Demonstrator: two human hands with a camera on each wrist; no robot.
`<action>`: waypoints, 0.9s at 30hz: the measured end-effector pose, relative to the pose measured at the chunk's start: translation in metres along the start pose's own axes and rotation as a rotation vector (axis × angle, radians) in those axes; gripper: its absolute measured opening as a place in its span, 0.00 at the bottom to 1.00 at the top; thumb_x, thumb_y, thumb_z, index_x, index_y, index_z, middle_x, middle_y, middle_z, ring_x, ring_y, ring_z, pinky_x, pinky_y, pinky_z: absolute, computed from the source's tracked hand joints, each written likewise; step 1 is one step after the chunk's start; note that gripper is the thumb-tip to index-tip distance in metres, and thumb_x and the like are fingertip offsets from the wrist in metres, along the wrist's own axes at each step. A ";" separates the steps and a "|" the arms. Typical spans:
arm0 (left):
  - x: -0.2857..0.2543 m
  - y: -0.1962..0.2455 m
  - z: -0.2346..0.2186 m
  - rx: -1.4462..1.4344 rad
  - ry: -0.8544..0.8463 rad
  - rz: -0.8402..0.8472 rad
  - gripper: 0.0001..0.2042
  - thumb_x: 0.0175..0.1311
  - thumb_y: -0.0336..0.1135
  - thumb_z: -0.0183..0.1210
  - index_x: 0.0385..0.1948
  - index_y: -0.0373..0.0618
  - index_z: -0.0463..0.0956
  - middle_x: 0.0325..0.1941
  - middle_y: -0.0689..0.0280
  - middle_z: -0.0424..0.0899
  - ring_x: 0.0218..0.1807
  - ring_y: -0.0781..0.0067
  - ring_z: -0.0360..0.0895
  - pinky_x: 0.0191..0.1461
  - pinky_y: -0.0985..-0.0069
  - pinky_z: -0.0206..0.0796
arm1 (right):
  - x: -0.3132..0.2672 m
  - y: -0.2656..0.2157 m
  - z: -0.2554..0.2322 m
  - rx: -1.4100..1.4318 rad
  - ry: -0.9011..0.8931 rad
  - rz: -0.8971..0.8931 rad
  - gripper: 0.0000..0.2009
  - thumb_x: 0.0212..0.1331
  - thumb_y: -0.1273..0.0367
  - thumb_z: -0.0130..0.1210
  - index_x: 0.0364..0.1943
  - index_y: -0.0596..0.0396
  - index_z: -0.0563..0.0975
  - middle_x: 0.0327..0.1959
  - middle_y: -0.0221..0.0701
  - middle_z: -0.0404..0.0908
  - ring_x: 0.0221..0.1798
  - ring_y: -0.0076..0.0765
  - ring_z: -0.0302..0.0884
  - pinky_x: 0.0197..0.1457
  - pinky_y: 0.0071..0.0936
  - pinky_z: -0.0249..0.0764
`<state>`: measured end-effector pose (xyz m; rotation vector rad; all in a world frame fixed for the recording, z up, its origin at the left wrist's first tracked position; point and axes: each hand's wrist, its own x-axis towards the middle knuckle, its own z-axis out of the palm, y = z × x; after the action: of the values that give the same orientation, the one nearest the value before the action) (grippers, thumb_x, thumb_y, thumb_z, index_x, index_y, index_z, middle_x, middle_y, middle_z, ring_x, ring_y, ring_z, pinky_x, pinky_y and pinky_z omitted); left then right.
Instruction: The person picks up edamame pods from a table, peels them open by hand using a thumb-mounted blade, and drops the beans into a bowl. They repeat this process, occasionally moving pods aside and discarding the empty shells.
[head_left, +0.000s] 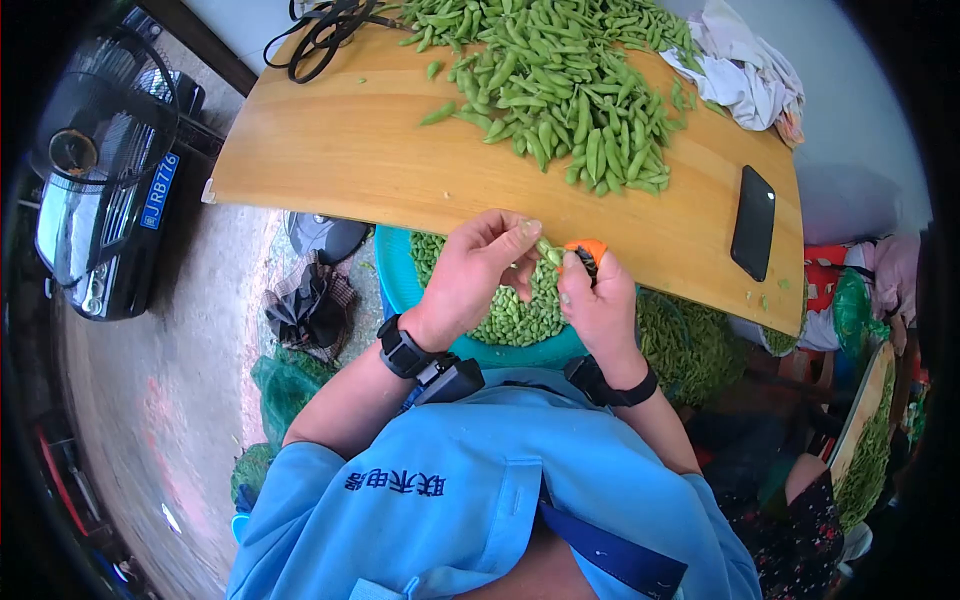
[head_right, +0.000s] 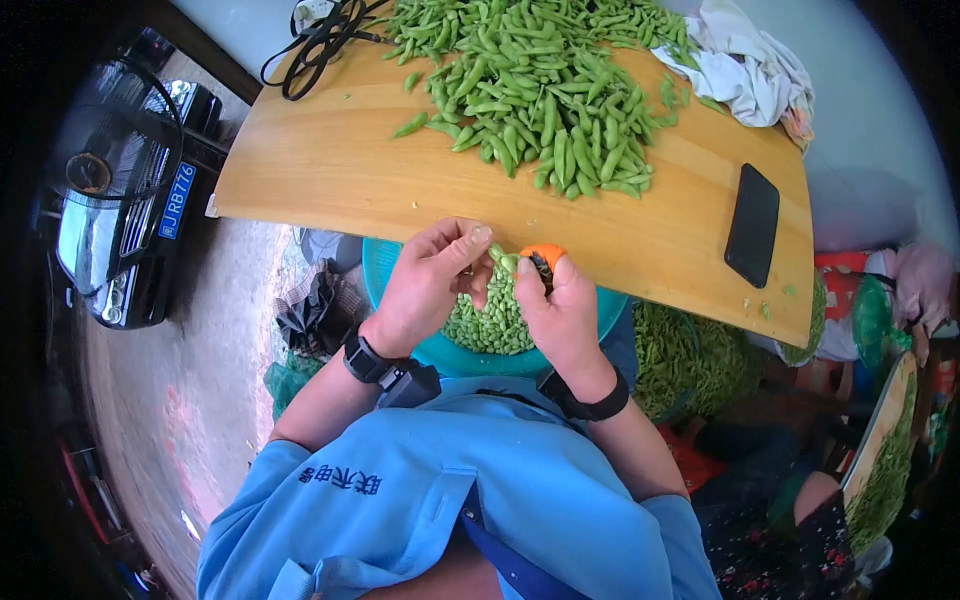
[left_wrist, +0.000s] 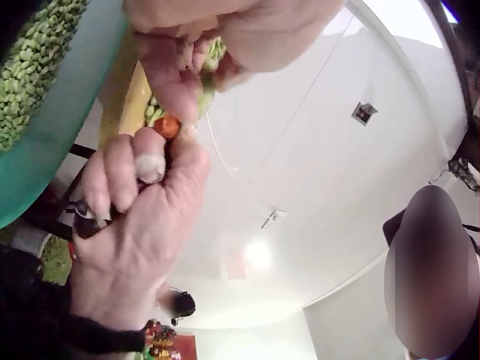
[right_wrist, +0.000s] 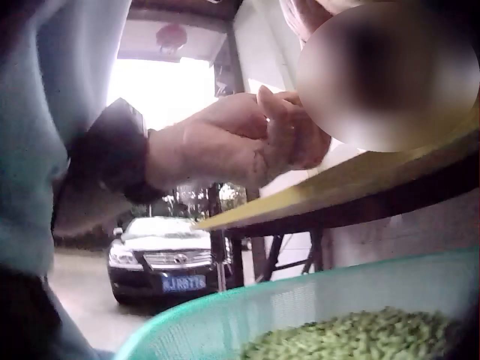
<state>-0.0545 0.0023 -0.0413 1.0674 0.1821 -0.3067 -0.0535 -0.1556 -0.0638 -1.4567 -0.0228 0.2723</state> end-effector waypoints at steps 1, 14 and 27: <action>0.002 -0.002 -0.001 0.004 0.011 0.022 0.10 0.64 0.36 0.55 0.33 0.37 0.70 0.24 0.66 0.73 0.22 0.79 0.70 0.25 0.79 0.67 | 0.001 0.005 -0.002 -0.048 -0.012 -0.097 0.04 0.61 0.71 0.49 0.33 0.58 0.72 0.18 0.21 0.68 0.18 0.13 0.61 0.21 0.15 0.60; 0.001 -0.004 0.009 0.147 -0.028 0.038 0.12 0.64 0.38 0.54 0.32 0.37 0.69 0.23 0.67 0.74 0.22 0.80 0.73 0.26 0.81 0.70 | 0.007 -0.005 -0.010 0.008 -0.195 -0.067 0.08 0.63 0.70 0.50 0.39 0.61 0.74 0.20 0.22 0.71 0.21 0.13 0.65 0.22 0.14 0.63; 0.002 -0.021 0.008 0.340 0.029 0.182 0.08 0.65 0.31 0.51 0.35 0.34 0.67 0.26 0.64 0.75 0.23 0.78 0.75 0.26 0.80 0.71 | 0.009 -0.009 0.003 0.270 -0.105 0.181 0.08 0.64 0.70 0.46 0.27 0.56 0.70 0.16 0.27 0.71 0.14 0.16 0.65 0.14 0.13 0.56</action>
<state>-0.0597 -0.0147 -0.0558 1.4157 0.0583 -0.1604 -0.0441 -0.1522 -0.0564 -1.1762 0.0593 0.4814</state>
